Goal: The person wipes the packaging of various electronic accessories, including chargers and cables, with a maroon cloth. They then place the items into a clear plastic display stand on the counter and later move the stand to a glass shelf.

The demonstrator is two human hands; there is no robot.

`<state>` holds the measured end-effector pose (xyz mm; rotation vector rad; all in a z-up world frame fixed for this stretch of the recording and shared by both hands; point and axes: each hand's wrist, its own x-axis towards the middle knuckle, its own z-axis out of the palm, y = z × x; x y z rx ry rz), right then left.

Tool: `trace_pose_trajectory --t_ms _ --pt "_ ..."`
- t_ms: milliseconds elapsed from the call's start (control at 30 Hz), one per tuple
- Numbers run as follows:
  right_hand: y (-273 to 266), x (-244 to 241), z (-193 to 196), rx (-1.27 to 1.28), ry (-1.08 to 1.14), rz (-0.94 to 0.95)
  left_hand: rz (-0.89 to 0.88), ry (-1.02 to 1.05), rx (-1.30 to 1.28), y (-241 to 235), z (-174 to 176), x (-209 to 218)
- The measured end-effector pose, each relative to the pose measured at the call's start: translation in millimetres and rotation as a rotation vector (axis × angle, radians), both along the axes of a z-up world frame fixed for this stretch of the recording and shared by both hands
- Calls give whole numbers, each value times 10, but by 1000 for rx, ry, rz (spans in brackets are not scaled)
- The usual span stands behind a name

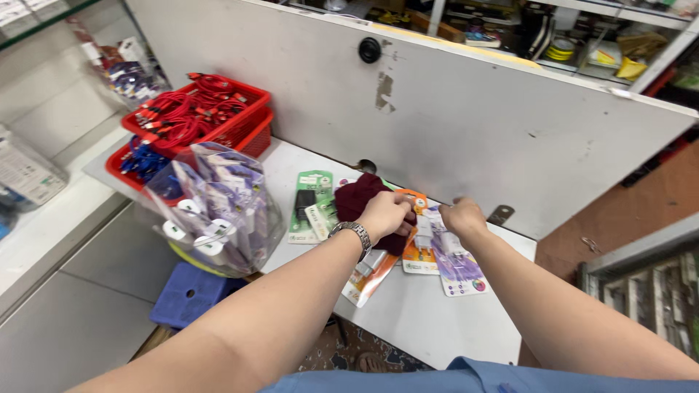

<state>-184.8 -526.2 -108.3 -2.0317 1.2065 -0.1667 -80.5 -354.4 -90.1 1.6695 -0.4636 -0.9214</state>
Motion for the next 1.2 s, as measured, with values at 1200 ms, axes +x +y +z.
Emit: trace_pose_trajectory --t_ms 1200 --pt "-381 -718 627 854 -107 67 -19 56 82 -327 373 -707"
